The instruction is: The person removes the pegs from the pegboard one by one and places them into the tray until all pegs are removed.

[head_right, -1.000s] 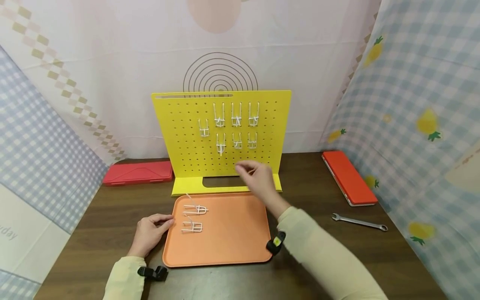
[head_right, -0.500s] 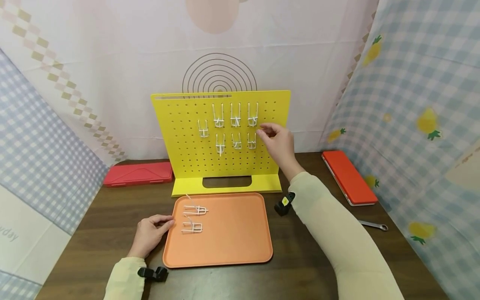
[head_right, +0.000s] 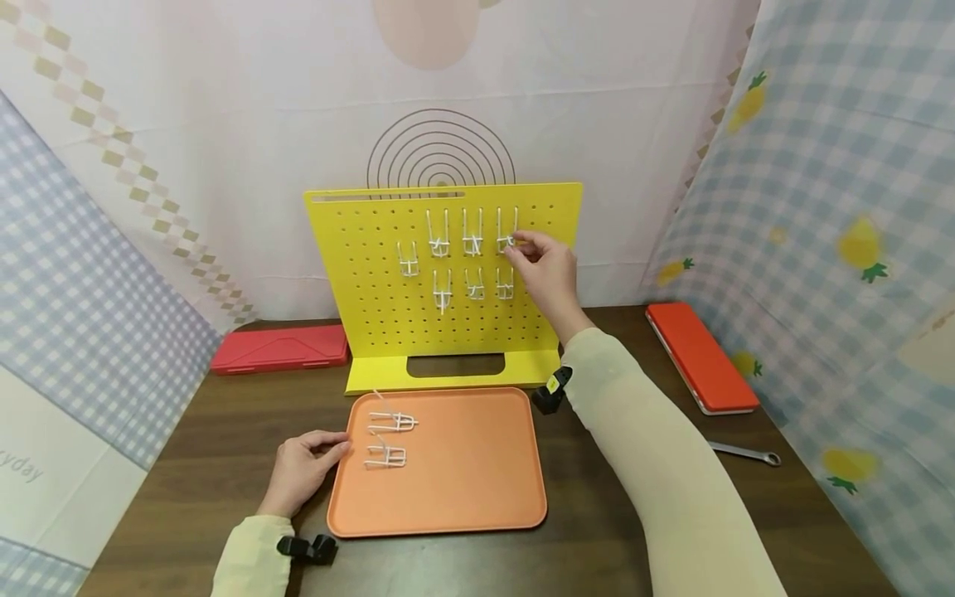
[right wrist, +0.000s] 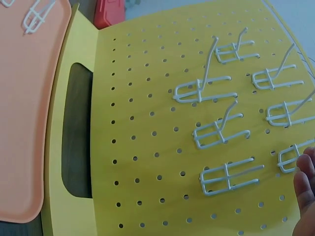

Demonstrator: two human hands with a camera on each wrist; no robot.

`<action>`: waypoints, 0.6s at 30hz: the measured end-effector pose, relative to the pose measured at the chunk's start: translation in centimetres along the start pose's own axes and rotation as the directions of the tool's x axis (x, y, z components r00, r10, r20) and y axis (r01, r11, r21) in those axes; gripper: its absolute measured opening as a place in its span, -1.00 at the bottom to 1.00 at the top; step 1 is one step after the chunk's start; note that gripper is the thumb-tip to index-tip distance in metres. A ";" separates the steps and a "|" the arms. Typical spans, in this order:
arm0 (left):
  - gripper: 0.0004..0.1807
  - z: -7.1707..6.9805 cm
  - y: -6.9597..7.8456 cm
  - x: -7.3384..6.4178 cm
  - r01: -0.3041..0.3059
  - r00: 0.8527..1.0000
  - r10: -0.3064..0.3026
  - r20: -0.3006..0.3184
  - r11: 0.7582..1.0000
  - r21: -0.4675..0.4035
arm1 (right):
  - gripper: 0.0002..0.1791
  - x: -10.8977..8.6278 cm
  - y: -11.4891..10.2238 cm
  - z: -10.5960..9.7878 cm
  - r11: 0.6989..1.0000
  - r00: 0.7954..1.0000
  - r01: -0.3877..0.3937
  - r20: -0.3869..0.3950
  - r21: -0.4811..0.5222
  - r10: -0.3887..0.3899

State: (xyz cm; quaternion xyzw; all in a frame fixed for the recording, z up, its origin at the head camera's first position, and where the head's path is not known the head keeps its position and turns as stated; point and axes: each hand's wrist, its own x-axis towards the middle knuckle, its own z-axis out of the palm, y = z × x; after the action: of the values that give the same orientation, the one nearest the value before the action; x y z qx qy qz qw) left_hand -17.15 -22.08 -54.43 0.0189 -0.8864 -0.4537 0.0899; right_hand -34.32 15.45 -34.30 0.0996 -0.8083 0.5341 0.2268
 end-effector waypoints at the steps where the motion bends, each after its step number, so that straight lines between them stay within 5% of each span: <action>1: -0.84 0.0 0.0 0.0 0.001 1.000 -0.001 -0.002 1.000 0.000 | -0.67 0.1 0.0 0.1 1.000 1.000 -0.001 0.002 0.008 0.001; 18: -0.83 0.0 -0.1 0.0 -0.005 1.000 0.005 -0.003 1.000 -0.010 | -0.69 -0.2 -0.6 0.2 0.998 0.998 -0.062 0.023 0.028 0.062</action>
State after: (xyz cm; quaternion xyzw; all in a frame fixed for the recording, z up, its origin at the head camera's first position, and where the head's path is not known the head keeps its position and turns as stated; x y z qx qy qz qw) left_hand -17.14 -22.09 -54.50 0.0169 -0.8840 -0.4580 0.0924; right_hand -33.94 15.03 -33.93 0.0835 -0.8057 0.5513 0.1998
